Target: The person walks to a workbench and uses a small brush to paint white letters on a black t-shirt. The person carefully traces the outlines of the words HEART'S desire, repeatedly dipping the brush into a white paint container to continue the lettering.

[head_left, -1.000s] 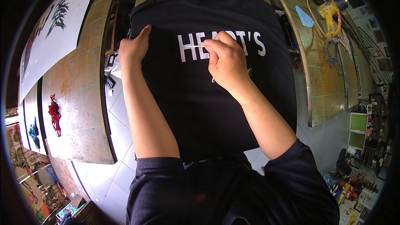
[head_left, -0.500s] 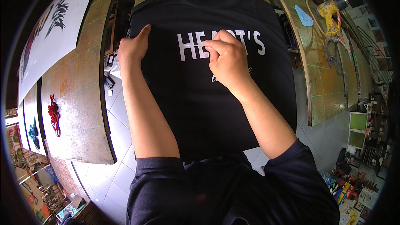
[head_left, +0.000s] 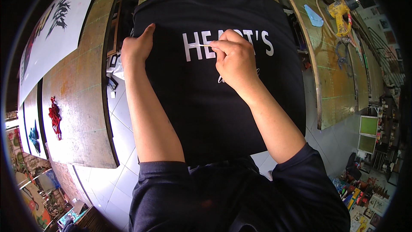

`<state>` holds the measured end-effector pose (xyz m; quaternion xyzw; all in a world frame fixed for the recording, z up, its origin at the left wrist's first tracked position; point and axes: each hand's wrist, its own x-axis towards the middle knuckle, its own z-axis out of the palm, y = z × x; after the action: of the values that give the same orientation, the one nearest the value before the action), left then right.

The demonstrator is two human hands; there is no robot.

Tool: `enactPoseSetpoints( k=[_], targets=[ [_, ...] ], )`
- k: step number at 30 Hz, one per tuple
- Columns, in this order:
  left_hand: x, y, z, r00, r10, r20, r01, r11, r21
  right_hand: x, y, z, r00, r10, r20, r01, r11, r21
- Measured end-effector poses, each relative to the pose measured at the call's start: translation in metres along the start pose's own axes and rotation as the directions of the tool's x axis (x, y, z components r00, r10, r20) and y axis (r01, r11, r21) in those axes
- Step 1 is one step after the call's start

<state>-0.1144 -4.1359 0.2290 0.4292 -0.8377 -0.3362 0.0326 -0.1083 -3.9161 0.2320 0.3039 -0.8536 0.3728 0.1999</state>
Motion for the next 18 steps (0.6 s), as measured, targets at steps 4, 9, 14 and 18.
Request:
enactPoseSetpoints(
  k=[4, 9, 14, 18],
  targets=[
    [-0.0012, 0.0009, -0.0001, 1.000, -0.005, -0.008, 0.005, 1.000, 0.000, 0.0001, 0.0004, 0.0005, 1.000, 0.011, 0.004, -0.011, 1.000, 0.014],
    [-0.0016, 0.0016, 0.0004, 1.000, -0.007, -0.003, 0.007, 1.000, 0.000, 0.0004, 0.0008, -0.0002, 1.000, 0.007, 0.005, -0.007, 1.000, 0.000],
    [-0.0015, 0.0009, 0.0003, 1.000, -0.003, -0.018, 0.003, 1.000, 0.013, 0.0011, 0.0023, -0.0019, 0.998, -0.054, -0.020, 0.054, 0.998, -0.028],
    [-0.0018, 0.0003, -0.0001, 1.000, -0.003, -0.024, 0.004, 1.000, 0.020, 0.0027, 0.0023, -0.0039, 0.995, -0.077, -0.065, 0.079, 0.997, 0.025]
  ],
)
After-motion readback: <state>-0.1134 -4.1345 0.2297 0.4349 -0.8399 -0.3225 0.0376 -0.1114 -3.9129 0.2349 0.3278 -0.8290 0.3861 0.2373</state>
